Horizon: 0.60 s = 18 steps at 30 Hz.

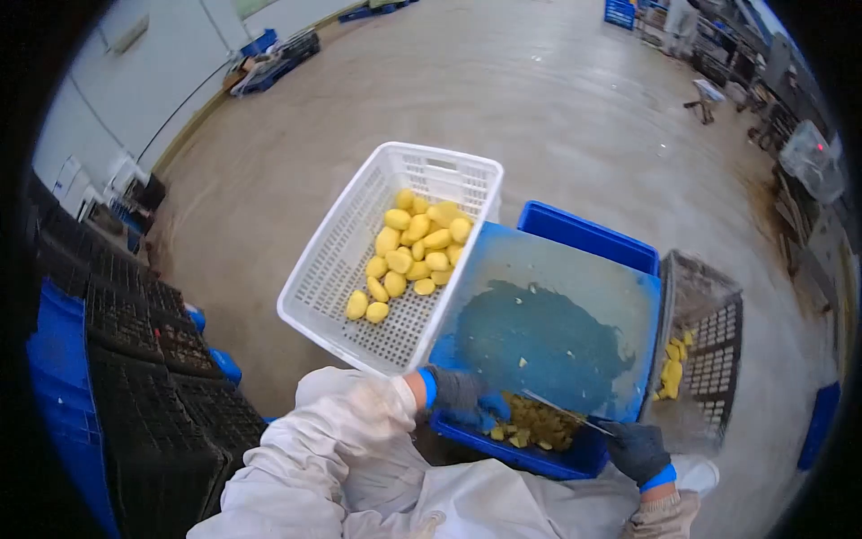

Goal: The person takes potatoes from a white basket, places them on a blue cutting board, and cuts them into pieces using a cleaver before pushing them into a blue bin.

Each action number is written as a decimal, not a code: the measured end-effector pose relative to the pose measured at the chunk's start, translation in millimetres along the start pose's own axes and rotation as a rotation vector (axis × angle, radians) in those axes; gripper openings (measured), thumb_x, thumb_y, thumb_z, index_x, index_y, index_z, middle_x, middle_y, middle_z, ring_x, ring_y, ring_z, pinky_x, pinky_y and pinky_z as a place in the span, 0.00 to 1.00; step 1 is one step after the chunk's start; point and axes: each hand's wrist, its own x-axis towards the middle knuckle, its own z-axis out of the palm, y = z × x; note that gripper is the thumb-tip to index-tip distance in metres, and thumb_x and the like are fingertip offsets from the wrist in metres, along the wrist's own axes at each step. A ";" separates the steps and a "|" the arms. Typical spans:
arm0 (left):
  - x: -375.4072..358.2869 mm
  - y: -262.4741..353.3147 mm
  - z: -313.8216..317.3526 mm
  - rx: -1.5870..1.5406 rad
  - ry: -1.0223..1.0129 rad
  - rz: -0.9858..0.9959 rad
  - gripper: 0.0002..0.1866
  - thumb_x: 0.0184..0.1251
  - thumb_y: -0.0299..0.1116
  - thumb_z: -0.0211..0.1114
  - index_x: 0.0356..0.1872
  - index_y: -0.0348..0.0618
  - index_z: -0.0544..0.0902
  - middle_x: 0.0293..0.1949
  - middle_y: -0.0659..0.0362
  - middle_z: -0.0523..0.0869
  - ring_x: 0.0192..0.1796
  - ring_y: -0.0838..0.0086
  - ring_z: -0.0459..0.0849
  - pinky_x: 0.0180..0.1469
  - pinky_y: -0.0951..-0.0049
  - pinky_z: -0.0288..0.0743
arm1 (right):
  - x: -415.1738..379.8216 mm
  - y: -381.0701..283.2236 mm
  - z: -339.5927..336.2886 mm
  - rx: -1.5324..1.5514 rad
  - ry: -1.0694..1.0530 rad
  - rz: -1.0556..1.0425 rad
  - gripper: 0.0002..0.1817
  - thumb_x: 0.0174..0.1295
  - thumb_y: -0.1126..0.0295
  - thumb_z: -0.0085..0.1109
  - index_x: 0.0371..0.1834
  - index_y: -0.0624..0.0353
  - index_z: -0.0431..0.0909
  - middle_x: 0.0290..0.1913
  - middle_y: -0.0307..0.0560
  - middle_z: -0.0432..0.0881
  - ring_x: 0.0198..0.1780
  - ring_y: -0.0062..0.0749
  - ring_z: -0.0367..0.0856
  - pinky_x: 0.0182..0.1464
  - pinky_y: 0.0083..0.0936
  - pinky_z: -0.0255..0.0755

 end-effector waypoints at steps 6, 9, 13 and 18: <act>-81.0 -176.1 -70.5 -0.527 1.042 -0.592 0.21 0.63 0.38 0.61 0.56 0.42 0.74 0.43 0.54 0.84 0.43 0.70 0.81 0.48 0.73 0.74 | 36.6 31.2 24.3 0.128 0.160 0.153 0.12 0.59 0.64 0.52 0.41 0.58 0.79 0.30 0.57 0.81 0.34 0.55 0.80 0.34 0.41 0.72; -104.2 -290.6 1.5 -0.160 0.723 -0.770 0.31 0.55 0.48 0.65 0.56 0.39 0.74 0.50 0.48 0.80 0.49 0.60 0.80 0.53 0.64 0.72 | 53.1 44.8 44.6 0.146 0.194 0.486 0.14 0.63 0.62 0.47 0.39 0.60 0.78 0.27 0.57 0.80 0.31 0.53 0.80 0.32 0.39 0.71; -79.5 -323.5 60.7 -0.572 0.234 -1.054 0.43 0.44 0.55 0.69 0.62 0.42 0.68 0.58 0.46 0.74 0.60 0.57 0.73 0.62 0.63 0.66 | 61.6 29.3 48.0 0.189 0.229 0.470 0.13 0.63 0.63 0.48 0.37 0.61 0.78 0.26 0.57 0.79 0.29 0.50 0.80 0.29 0.37 0.69; 8.3 -311.3 133.8 -0.512 0.296 -1.377 0.46 0.42 0.51 0.69 0.65 0.42 0.65 0.63 0.45 0.68 0.65 0.58 0.68 0.65 0.62 0.62 | 58.3 30.9 43.8 0.082 0.094 0.487 0.18 0.66 0.54 0.44 0.38 0.58 0.76 0.28 0.58 0.79 0.31 0.45 0.80 0.30 0.42 0.69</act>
